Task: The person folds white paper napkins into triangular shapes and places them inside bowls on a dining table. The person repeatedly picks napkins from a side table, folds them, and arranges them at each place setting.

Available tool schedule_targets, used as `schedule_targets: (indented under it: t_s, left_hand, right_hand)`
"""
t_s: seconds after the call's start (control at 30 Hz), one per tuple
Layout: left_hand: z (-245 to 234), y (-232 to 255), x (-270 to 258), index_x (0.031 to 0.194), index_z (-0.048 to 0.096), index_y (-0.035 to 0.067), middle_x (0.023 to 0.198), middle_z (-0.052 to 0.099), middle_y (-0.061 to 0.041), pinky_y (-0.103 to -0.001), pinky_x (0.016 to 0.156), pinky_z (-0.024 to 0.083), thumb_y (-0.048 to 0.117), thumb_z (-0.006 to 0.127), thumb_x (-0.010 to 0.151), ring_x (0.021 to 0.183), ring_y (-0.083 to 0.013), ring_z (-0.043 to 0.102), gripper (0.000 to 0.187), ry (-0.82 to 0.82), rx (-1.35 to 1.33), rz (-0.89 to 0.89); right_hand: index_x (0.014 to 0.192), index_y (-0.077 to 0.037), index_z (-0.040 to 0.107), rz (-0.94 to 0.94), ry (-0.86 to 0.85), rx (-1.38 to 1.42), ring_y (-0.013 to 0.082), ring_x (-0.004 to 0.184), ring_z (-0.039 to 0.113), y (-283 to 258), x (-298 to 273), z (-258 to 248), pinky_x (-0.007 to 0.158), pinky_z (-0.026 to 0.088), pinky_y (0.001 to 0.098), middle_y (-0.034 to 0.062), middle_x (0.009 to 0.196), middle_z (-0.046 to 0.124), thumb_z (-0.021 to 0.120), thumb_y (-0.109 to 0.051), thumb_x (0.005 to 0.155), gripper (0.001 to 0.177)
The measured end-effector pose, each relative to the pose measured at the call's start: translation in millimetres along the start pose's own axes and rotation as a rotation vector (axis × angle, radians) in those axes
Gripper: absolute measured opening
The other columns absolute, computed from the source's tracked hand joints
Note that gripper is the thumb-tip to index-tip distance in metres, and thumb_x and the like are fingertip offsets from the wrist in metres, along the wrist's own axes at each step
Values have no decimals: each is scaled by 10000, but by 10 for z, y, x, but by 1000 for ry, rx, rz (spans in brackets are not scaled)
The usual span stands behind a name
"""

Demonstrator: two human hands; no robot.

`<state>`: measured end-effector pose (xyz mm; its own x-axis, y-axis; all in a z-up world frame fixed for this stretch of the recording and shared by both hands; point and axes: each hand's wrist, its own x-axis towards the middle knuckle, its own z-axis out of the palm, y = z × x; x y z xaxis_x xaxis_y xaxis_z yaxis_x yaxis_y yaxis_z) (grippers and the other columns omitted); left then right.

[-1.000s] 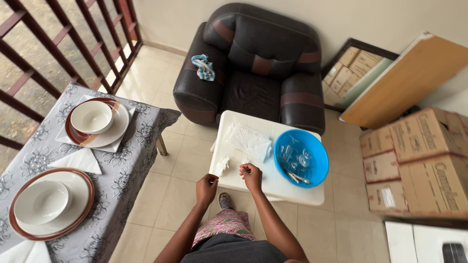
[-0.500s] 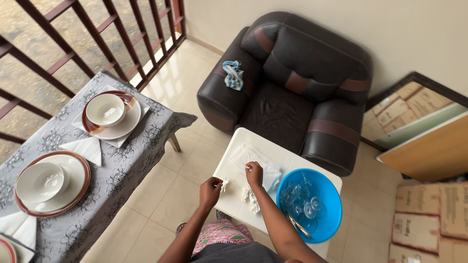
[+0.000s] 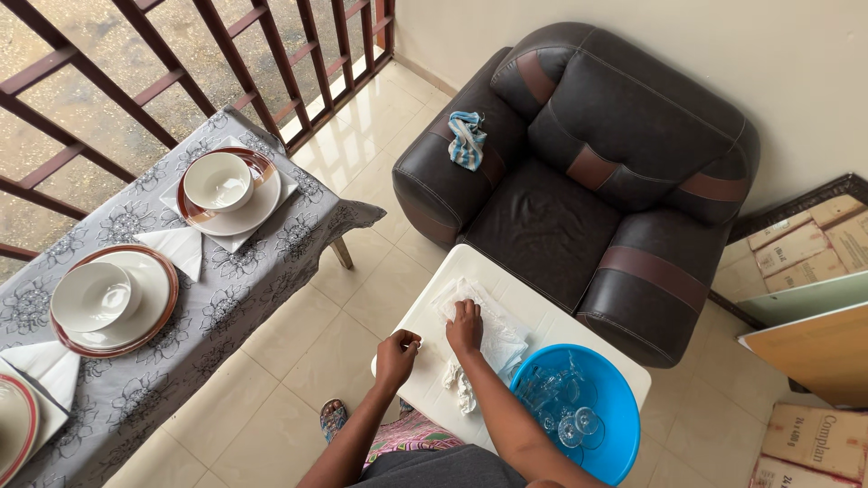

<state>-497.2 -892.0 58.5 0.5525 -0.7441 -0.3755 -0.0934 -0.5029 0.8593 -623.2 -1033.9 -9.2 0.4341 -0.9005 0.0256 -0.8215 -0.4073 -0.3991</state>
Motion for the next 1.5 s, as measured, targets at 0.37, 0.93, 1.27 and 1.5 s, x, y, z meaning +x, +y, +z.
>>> schedule_targets:
  t_s: [0.37,0.93,1.27,1.5]
  left_hand:
    - [46,-46,51,956,750,-5,838,787,-89,-305,684,580,79,672,866,718,-157,749,145,29,-70,-2]
    - [-615,-4,-41,1127,726,-32,1027,778,-124,-332,801,604,191,665,955,895,-190,741,288,-121,-484,-76]
    - [-2018,228,-722,1243,682,-23,1175,737,-102,-331,962,500,206,827,840,1058,-161,675,486,-120,-458,341]
    - [-2443,-152,-959,954,800,-59,836,781,-90,-263,630,473,143,815,876,680,-96,627,217,-30,-505,243]
  right_hand:
    - [895,-23,720,88,119,236,349,975,660,101,89,-92,856,544,428,134,1000,716,734,-69,830,81]
    - [947,24,722,69,-5,1350,96,772,613,-98,-223,-908,744,505,263,34,852,696,647,-123,1008,176]
    - [1045,-20,681,-110,-455,1678,48,698,549,-1687,-294,-966,624,425,211,3,841,653,587,-190,1118,208]
    - [1023,-8,679,-85,-472,1623,72,807,639,-2566,-494,-830,750,528,243,33,917,711,577,-183,1063,206]
